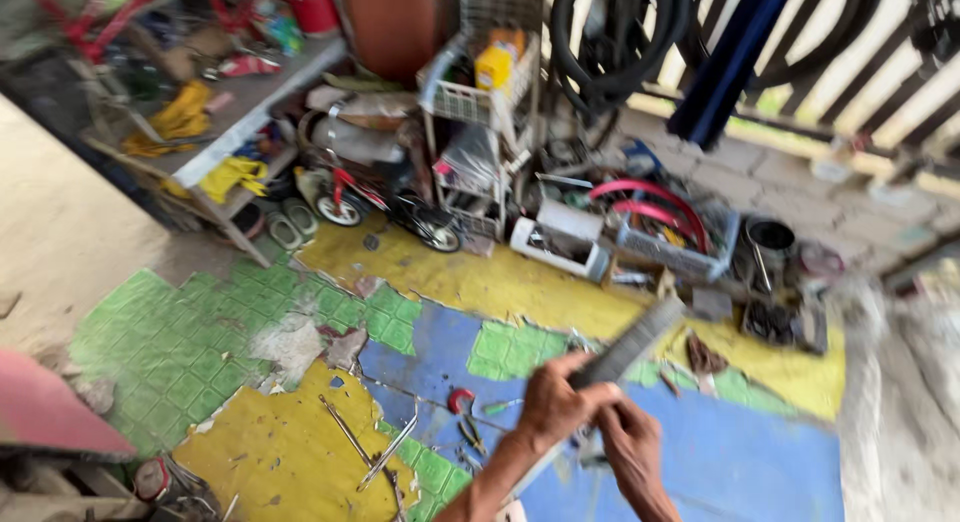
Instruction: The person moves a red bicycle frame onto a work stand, then picks up the front wheel and works on the tire, handling the inner tube and pressing the tire onto the rim by hand. They continue fitting and seating the tire around the wheel at the repair stand.
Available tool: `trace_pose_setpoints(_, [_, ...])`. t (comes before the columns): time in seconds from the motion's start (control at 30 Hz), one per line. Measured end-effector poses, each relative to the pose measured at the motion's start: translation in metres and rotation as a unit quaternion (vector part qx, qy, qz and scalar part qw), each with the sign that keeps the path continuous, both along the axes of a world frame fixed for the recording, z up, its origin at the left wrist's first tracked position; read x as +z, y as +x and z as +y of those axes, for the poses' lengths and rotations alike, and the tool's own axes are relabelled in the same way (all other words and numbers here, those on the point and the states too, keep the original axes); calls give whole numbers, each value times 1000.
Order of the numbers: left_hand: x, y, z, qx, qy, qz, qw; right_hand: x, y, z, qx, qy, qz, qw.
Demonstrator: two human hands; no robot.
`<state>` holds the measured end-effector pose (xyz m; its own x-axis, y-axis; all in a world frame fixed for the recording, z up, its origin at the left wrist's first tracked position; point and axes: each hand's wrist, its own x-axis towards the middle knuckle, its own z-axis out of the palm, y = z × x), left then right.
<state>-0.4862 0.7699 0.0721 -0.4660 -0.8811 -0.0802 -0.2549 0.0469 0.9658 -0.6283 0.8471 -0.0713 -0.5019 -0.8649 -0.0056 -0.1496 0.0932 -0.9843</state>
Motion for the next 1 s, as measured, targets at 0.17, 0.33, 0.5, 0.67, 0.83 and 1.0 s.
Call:
trace_pose_setpoints(0.17, [15,18,-49,-1,4,8,1000,5,17,-48,39,46,-18,998])
trace_pose_setpoints(0.33, [20,15,-65,64,-4,-1,998,-7,35,-74,13,-101,-108,989])
trace_pose_setpoints(0.5, [17,8,-72,126,83,88,985,-2,46,-94,37,-56,-147,987])
trace_pose_setpoints(0.67, [13,2,-79,197,119,89,969,16,39,-108,45,-55,-84,994])
trace_pose_setpoints(0.83, [11,-1,-83,223,116,125,960,22,39,-115,103,-100,-131,981])
trace_pose_setpoints(1.0, [11,10,-89,262,129,106,951,13,18,-124,150,-4,-101,984])
